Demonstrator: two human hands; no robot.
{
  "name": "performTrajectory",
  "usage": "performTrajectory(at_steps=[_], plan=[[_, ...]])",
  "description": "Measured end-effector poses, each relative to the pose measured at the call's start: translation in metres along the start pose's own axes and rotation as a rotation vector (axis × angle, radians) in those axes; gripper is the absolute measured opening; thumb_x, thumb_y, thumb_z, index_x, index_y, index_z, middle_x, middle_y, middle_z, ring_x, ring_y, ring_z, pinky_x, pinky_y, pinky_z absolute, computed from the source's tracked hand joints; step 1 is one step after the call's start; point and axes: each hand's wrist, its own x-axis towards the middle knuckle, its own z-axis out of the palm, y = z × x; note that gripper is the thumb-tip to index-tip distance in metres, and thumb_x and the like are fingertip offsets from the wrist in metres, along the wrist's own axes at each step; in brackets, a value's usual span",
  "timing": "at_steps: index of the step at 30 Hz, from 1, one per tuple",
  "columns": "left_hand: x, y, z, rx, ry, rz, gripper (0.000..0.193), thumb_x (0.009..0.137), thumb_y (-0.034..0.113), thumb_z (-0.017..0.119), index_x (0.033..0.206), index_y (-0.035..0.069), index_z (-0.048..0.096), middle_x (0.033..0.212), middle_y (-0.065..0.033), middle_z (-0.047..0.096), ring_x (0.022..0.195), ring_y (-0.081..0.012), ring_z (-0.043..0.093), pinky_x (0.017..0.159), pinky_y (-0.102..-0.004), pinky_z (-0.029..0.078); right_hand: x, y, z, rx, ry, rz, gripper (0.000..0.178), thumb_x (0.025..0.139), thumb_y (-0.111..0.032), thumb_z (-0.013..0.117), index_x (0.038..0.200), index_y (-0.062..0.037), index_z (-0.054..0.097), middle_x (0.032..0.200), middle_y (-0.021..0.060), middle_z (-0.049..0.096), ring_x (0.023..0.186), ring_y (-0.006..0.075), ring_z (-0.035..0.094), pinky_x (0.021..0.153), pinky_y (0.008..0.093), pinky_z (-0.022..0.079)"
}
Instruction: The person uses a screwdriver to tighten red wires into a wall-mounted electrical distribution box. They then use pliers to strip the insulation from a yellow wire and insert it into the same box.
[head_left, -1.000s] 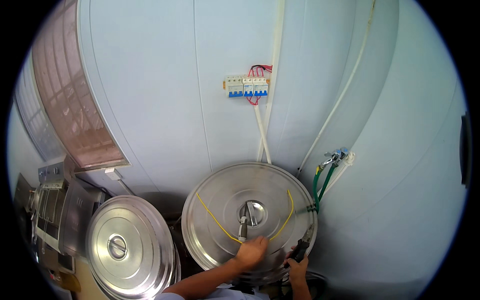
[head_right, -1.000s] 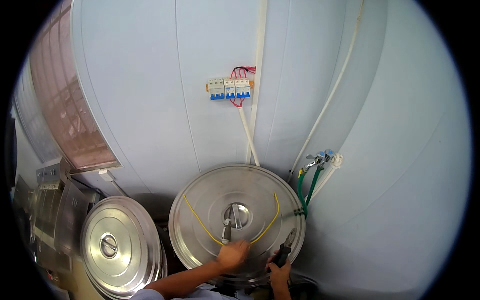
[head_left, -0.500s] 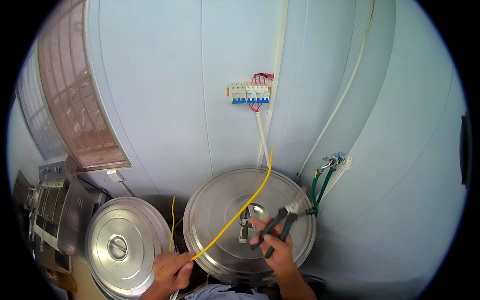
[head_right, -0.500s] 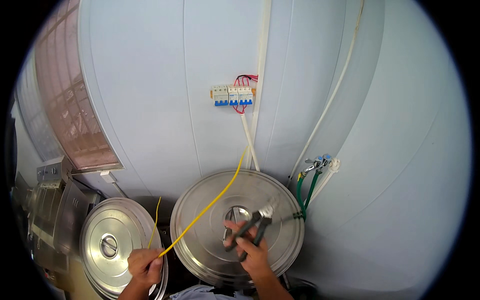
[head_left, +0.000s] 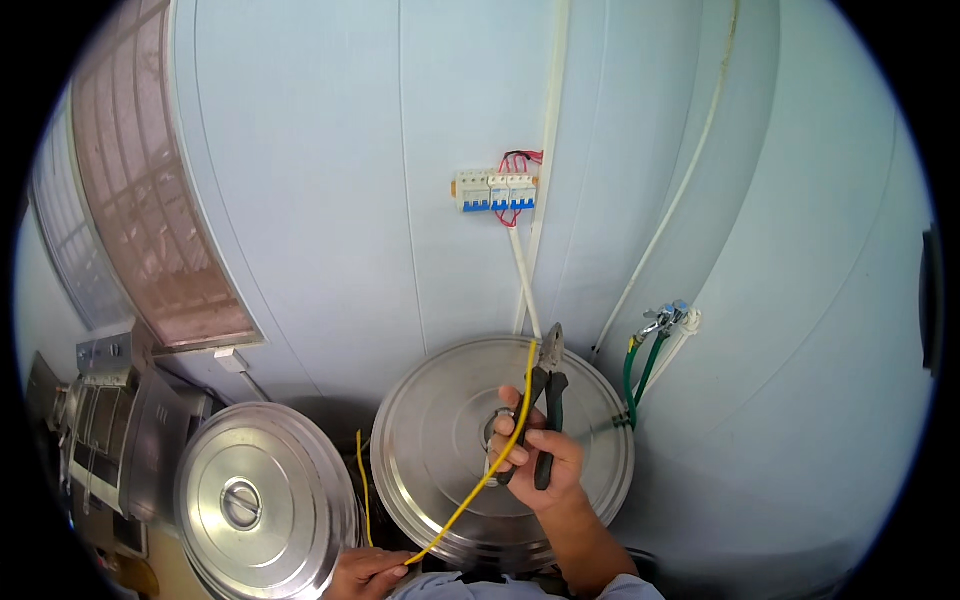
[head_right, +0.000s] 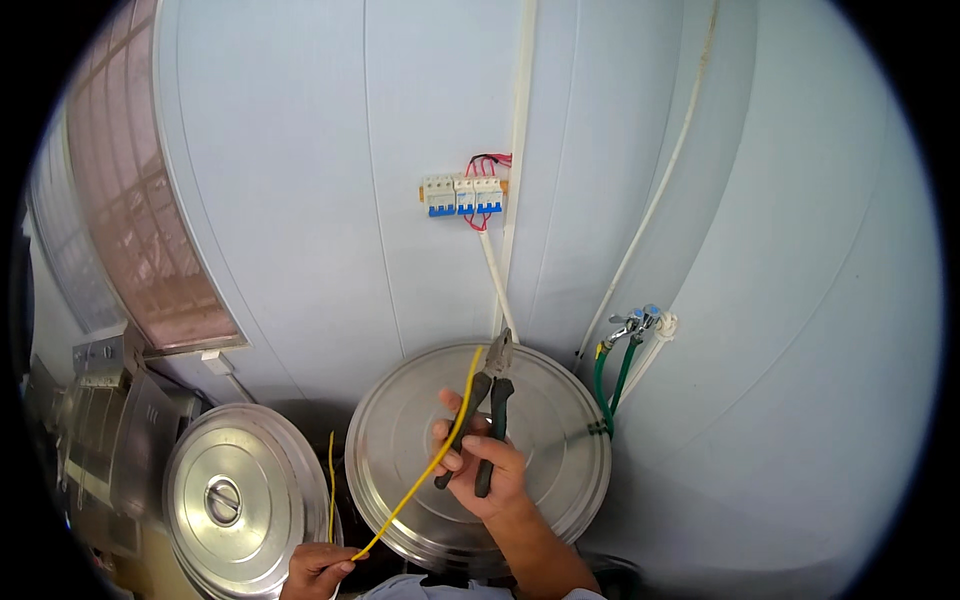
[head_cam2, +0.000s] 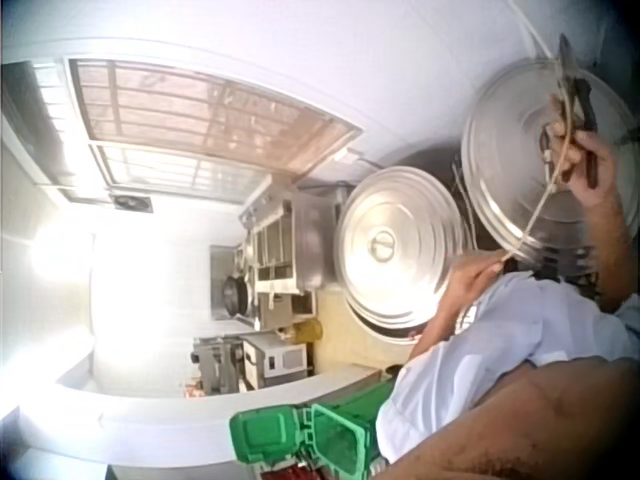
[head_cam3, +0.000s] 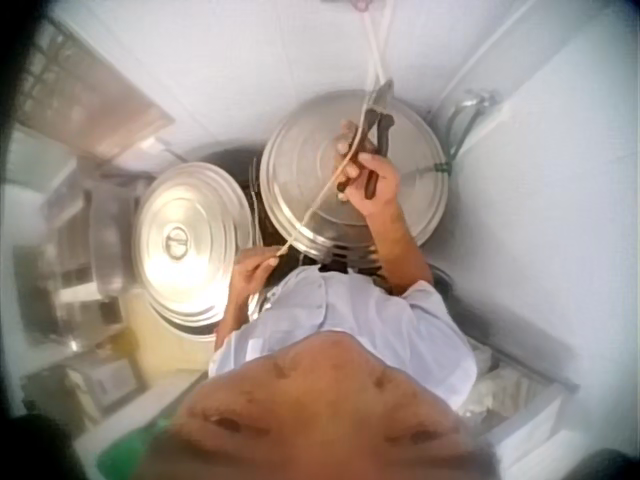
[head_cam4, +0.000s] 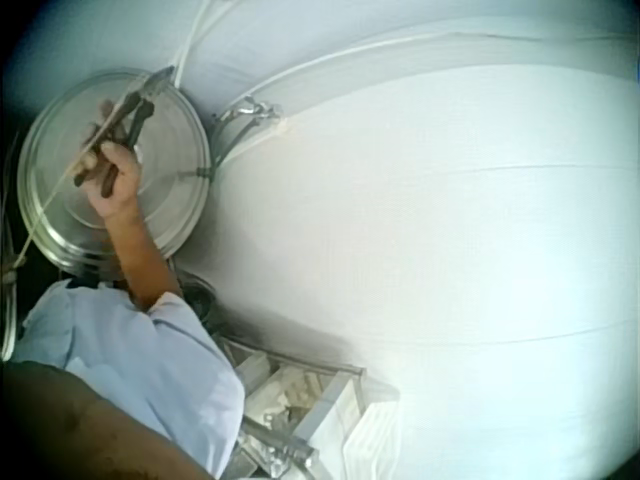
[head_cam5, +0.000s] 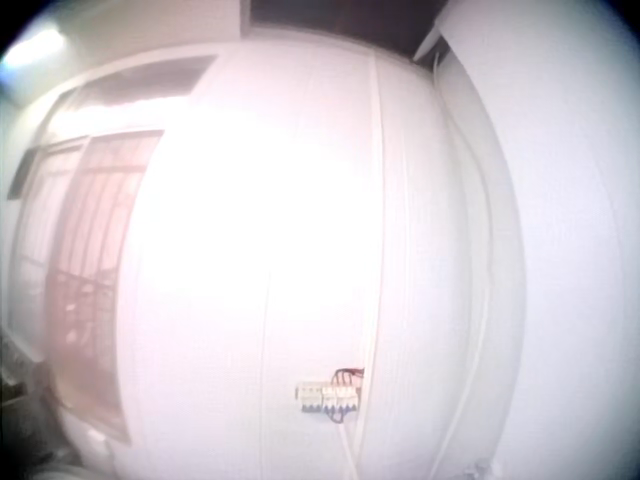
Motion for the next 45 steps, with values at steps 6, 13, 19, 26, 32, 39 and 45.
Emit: performTrajectory(at_steps=[6,13,19,26,32,39,45], plan=[[0.012,0.016,0.006,-0.068,-0.037,-0.085,0.021,0.096,0.014,0.064,0.104,-0.003,0.073,0.1,-0.019,0.074,0.091,-0.0291,0.071,0.08,-0.0369,0.053,-0.009,-0.016,-0.001,-0.014,-0.014,-0.022,0.054,0.087,-0.005,0.052,0.141,-0.0035,0.046,0.102,0.0092,0.057,0.079,0.017,0.055,0.077,0.0374,0.046],[0.035,-0.006,0.009,-0.127,-0.129,0.026,0.021,0.095,0.018,0.066,0.099,0.0,0.074,0.08,-0.0115,0.07,0.071,-0.0193,0.066,0.067,-0.0297,0.051,-0.016,-0.048,0.024,-0.202,-0.022,-0.201,0.055,0.085,-0.004,0.052,0.14,-0.0052,0.046,0.099,0.01,0.055,0.075,0.0178,0.055,0.073,0.0394,0.049],[0.056,-0.001,0.015,-0.171,0.086,-0.097,0.024,0.099,0.019,0.063,0.101,-0.002,0.074,0.067,-0.0052,0.066,0.061,-0.0064,0.054,0.058,-0.0231,0.045,-0.01,-0.045,0.053,-0.415,-0.016,-0.426,0.054,0.085,-0.006,0.051,0.139,-0.0064,0.046,0.095,0.0073,0.054,0.071,0.0152,0.055,0.07,0.0371,0.049],[0.074,0.002,0.005,-0.228,0.097,0.052,0.026,0.099,0.017,0.063,0.115,-0.002,0.069,0.075,-0.0058,0.066,0.066,-0.0086,0.057,0.062,-0.0247,0.046,0.004,-0.041,0.067,-0.272,-0.115,-0.445,0.056,0.084,-0.002,0.05,0.14,-0.0069,0.045,0.102,0.0125,0.056,0.076,0.0187,0.056,0.076,0.0426,0.05],[0.109,0.063,-0.016,-0.219,0.065,0.241,0.039,0.098,0.016,0.063,0.132,-0.001,0.058,0.088,-0.0045,0.063,0.073,-0.0096,0.056,0.067,-0.0241,0.045,0.025,-0.004,0.063,-0.233,-0.03,-0.263,0.057,0.084,-0.001,0.053,0.14,-0.0066,0.045,0.105,0.0135,0.058,0.079,0.0205,0.058,0.078,0.0421,0.049],[0.154,0.082,-0.026,-0.15,0.045,0.083,0.03,0.097,0.011,0.065,0.124,0.0,0.063,0.071,0.0021,0.052,0.066,-0.0056,0.045,0.061,-0.0234,0.04,0.038,0.031,0.04,-0.349,0.005,-0.079,0.06,0.082,-0.002,0.052,0.141,-0.0042,0.044,0.119,0.0183,0.061,0.087,0.0253,0.061,0.08,0.0434,0.05],[0.234,0.079,-0.069,0.11,0.233,0.107,0.026,0.101,0.017,0.057,0.115,-0.003,0.067,0.078,-0.0044,0.064,0.069,-0.0104,0.05,0.065,-0.0289,0.045,0.022,-0.003,0.016,-0.616,0.33,-0.167,0.071,0.068,0.004,0.05,0.138,0.0051,0.048,0.112,0.0198,0.064,0.089,0.0232,0.063,0.071,0.0303,0.048]])
